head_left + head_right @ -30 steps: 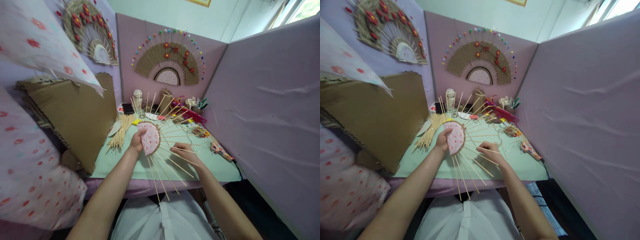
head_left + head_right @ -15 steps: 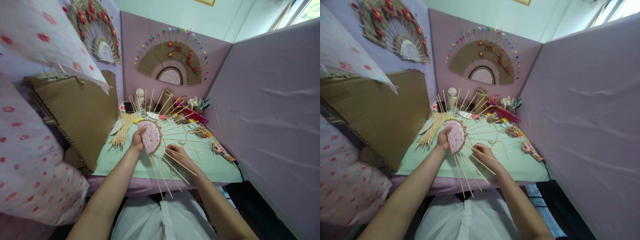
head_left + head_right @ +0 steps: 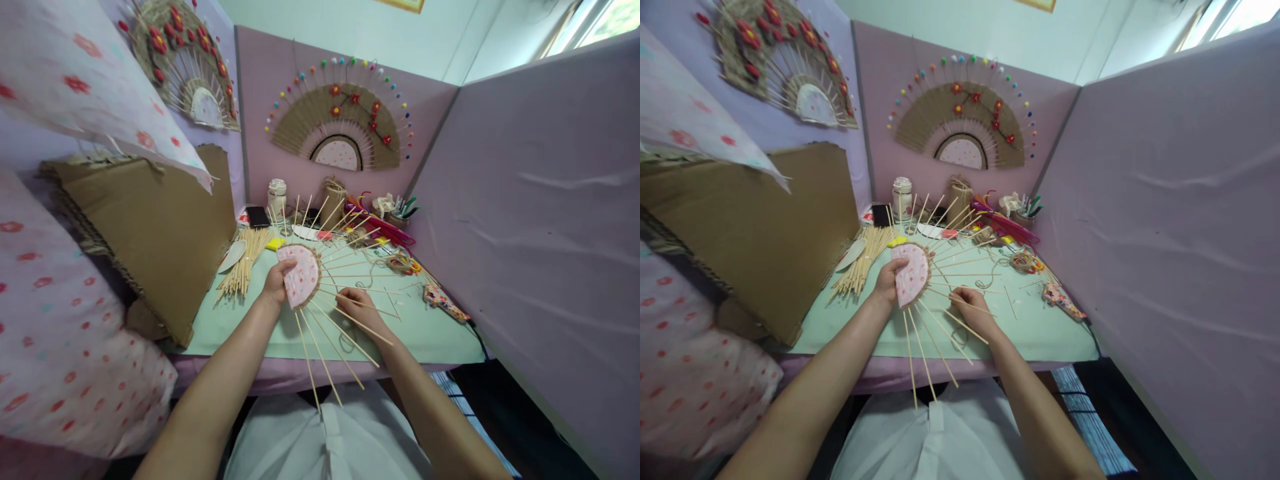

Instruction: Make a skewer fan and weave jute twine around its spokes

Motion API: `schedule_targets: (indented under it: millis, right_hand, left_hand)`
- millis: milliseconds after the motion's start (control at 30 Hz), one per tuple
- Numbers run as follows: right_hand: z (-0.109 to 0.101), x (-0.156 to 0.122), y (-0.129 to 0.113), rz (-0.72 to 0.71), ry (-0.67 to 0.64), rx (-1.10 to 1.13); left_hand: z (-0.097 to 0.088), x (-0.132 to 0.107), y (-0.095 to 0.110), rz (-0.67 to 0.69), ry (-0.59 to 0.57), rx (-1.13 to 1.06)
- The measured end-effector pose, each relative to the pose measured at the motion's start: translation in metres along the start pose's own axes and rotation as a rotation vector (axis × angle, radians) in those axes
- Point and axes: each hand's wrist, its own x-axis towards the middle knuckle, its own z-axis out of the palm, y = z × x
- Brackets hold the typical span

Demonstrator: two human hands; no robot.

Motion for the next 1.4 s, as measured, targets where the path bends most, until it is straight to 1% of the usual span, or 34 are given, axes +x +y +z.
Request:
schedule_targets:
  millis: [67, 133, 233, 333, 500, 600, 700, 800, 867, 933, 1033, 1133, 1233, 1300, 1400]
  right_hand:
    - [-0.001, -0.001, 0.0, -0.001, -0.014, 0.006]
    - [-0.002, -0.003, -0.002, -0.007, -0.03, -0.016]
    - [-0.004, -0.005, -0.006, 0.001, -0.037, -0.077]
    - [-0.003, -0.006, -0.009, -0.013, -0.027, -0.072]
    - [-0.004, -0.01, -0.012, -0.003, -0.01, 0.018]
    - [-0.007, -0.015, -0.02, 0.006, 0.004, 0.031]
    - [-0.011, -0.02, -0.027, 0.059, -0.004, 0.069]
    - [-0.017, -0.021, -0.026, 0.092, -0.022, 0.103]
    - [-0.026, -0.019, -0.022, 0.083, -0.054, 0.119]
    - [-0.039, -0.016, -0.018, 0.07, -0.061, 0.158]
    - [-0.065, -0.012, -0.017, 0.077, 0.047, 0.285]
    - [-0.092, -0.009, -0.029, 0.08, 0.146, 0.391]
    - [-0.11, -0.007, -0.049, 0.042, 0.183, 0.411]
    - [-0.116, -0.007, -0.06, 0.002, 0.187, 0.399]
    - [-0.116, -0.009, -0.072, -0.088, 0.203, 0.348]
  left_hand:
    - [0.001, 0.002, -0.002, 0.007, 0.095, 0.003]
    - [0.002, 0.005, -0.004, 0.028, 0.123, -0.022]
    - [0.004, 0.006, -0.005, 0.05, 0.1, -0.069]
    - [0.004, 0.005, -0.005, 0.049, 0.076, -0.075]
    - [0.002, -0.001, -0.002, 0.01, -0.055, -0.022]
    - [0.003, -0.005, -0.002, -0.005, -0.091, -0.003]
    - [0.003, -0.005, -0.002, -0.004, -0.081, -0.017]
    - [0.004, -0.004, -0.002, 0.011, -0.009, -0.039]
    - [0.005, -0.003, -0.002, 0.031, 0.053, -0.043]
    - [0.006, -0.002, -0.002, 0.042, 0.088, -0.042]
    - [0.007, -0.001, -0.001, 0.03, 0.094, -0.025]
    - [0.007, -0.001, -0.002, 0.0, 0.084, 0.006]
    - [0.007, -0.002, -0.003, -0.028, 0.084, 0.036]
    - [0.006, -0.002, -0.003, -0.034, 0.092, 0.05]
    - [0.006, -0.001, -0.004, -0.029, 0.084, 0.046]
